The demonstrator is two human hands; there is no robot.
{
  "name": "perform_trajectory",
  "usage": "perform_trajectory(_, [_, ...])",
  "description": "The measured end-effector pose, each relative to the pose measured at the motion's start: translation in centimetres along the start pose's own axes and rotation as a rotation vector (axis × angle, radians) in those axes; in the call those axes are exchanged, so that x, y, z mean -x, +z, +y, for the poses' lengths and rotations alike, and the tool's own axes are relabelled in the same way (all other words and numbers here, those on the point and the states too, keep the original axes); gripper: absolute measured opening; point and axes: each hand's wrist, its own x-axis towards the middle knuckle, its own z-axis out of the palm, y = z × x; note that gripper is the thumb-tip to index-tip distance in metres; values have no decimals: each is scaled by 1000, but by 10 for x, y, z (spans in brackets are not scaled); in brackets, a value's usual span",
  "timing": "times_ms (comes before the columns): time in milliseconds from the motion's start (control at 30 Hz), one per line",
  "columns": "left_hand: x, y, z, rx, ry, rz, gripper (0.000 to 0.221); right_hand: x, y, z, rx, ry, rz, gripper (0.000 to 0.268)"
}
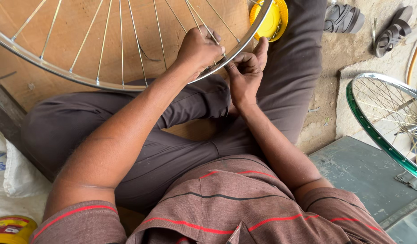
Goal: The person threads spokes through the hub of a bicycle wheel and attaches them to the rim by hand, using a small yellow container to hold parts.
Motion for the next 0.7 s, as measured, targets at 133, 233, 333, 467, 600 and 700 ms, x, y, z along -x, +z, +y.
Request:
perform_trajectory(133, [5,-3,3,10,-38,-15,22,5,-1,2,102,11,-73,11])
perform_trajectory(233, [6,-4,2,10,-23,-15,23,7,0,-3,-49,408,8,8])
perform_trajectory(333, [5,-4,-2,23,10,-12,23,3,3,-6,234,-99,-41,12])
perform_trajectory(467, [4,-2,-5,32,41,-8,21,1,1,-3,269,-154,-57,15])
perform_trajectory(600, [5,-2,-6,46,27,-8,21,3,1,-2,116,44,-79,10])
perform_trajectory(700, [4,-1,-5,61,18,-18,21,4,1,-2,143,-32,-67,11])
